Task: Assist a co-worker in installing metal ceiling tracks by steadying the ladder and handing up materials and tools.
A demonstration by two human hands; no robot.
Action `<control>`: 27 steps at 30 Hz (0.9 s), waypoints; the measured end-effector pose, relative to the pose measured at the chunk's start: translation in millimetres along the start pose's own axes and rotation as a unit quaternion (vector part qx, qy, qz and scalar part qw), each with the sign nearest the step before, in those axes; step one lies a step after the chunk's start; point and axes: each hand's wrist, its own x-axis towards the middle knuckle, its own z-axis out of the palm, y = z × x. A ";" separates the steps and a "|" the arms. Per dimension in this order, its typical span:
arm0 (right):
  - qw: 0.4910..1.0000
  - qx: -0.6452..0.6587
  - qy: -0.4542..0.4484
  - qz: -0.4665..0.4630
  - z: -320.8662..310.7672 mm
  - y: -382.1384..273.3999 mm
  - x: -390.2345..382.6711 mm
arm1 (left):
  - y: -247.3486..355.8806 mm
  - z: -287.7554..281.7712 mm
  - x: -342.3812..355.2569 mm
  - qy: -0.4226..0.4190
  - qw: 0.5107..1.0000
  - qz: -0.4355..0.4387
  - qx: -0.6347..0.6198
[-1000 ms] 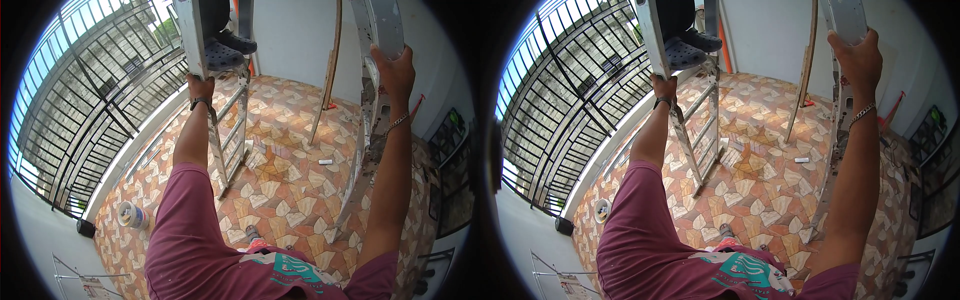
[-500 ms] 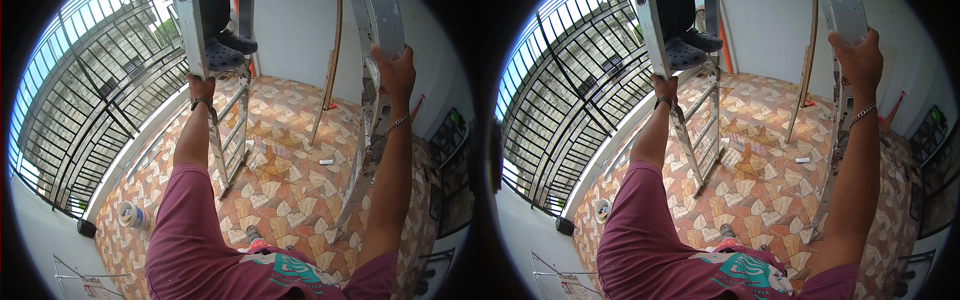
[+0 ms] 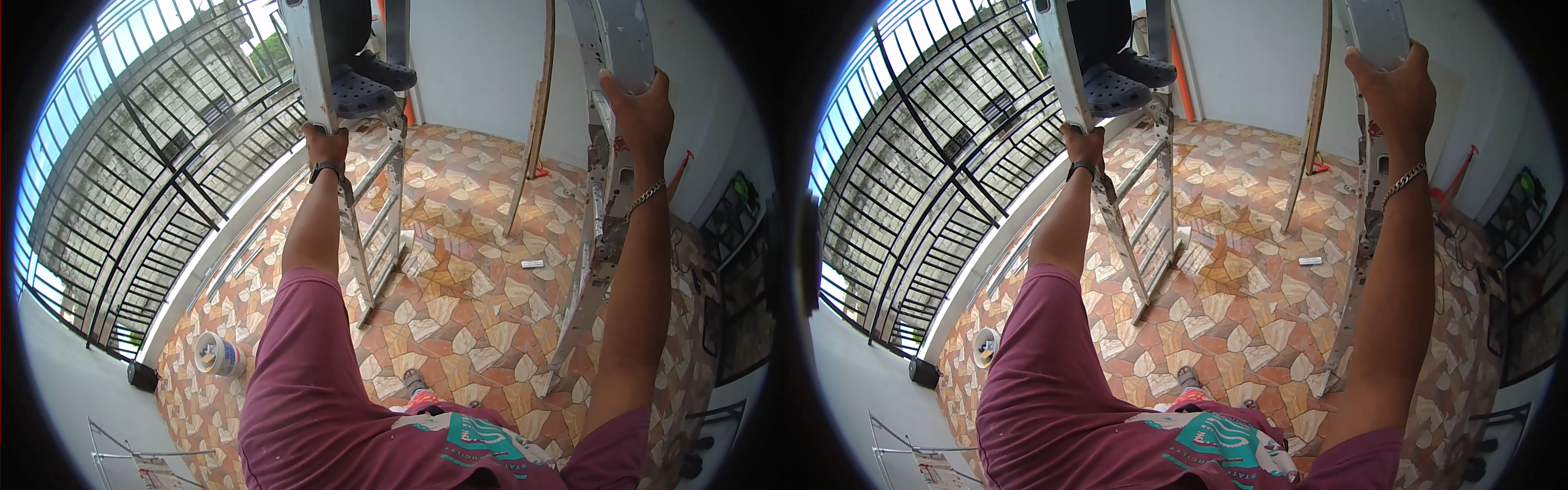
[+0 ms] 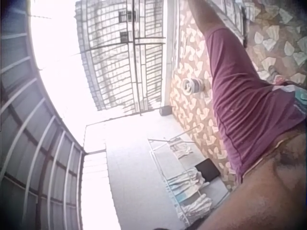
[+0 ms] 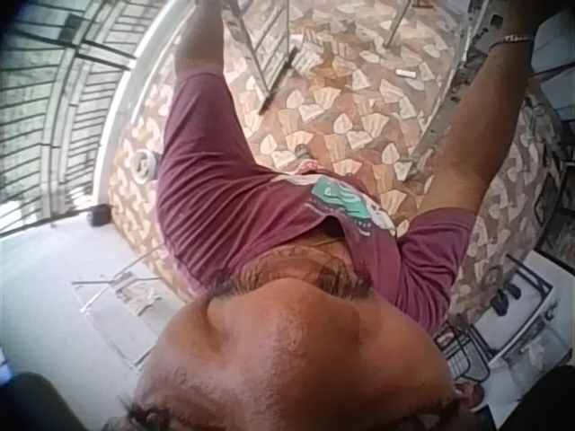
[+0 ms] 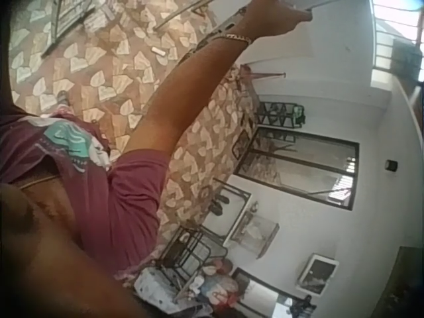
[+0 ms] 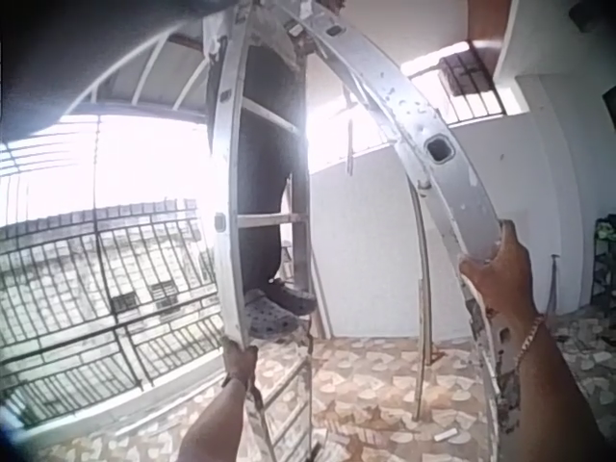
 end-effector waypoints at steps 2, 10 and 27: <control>1.000 0.001 0.001 0.001 -0.1 -0.6 -0.2 | 0.6 -0.4 -0.6 -0.001 1.000 -0.002 0.003; 1.000 0.003 0.001 -0.001 0.0 -0.9 -0.3 | -3.6 2.0 2.1 0.004 1.000 0.000 0.009; 1.000 0.006 -0.007 0.011 -1.8 -3.5 -0.2 | -4.5 4.1 3.0 0.020 1.000 0.014 0.004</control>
